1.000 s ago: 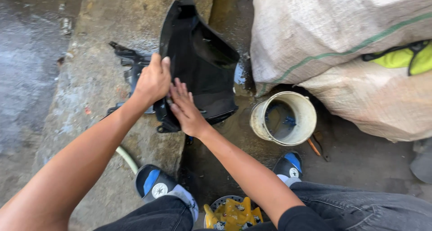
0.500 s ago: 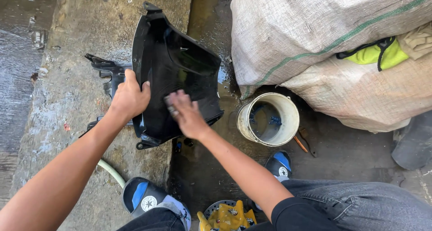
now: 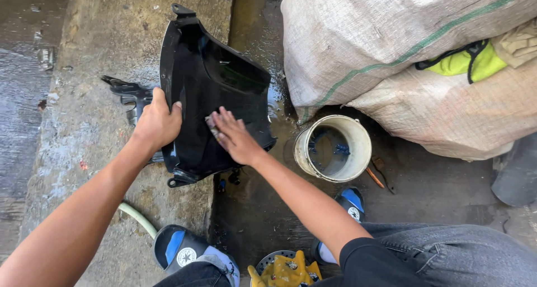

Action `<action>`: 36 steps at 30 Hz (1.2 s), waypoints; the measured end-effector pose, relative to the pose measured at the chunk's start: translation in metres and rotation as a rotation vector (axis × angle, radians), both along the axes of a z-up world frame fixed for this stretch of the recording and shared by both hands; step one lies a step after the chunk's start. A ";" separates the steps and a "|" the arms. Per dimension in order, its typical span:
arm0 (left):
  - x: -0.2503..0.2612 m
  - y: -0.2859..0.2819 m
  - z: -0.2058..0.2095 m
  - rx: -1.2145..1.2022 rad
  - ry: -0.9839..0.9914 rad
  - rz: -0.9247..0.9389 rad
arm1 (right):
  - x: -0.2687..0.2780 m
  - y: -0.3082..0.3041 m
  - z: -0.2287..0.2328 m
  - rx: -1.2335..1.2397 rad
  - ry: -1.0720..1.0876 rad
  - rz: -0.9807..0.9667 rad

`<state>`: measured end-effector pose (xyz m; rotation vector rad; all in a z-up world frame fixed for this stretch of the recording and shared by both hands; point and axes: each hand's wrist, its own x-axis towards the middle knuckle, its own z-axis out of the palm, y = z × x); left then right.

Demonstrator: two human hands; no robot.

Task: Cleaning a black plastic motorcycle part using a brush, cloth, and a bucket of water

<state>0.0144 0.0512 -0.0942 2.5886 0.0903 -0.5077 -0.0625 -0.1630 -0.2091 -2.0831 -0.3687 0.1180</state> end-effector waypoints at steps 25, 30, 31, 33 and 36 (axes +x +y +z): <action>-0.002 0.012 0.020 -0.153 0.138 0.030 | 0.117 0.042 0.044 0.335 -0.019 -0.714; -0.003 0.001 0.027 -0.162 0.132 0.014 | 0.134 0.004 -0.013 0.033 -0.222 -0.546; -0.003 0.002 0.028 -0.141 0.138 0.003 | 0.134 0.006 -0.004 0.056 -0.186 -0.560; -0.006 0.001 0.032 -0.165 0.134 0.009 | 0.133 0.013 0.007 0.022 -0.296 -0.531; -0.010 0.004 0.030 -0.192 0.122 -0.002 | 0.152 0.006 -0.034 -0.185 -0.503 -0.513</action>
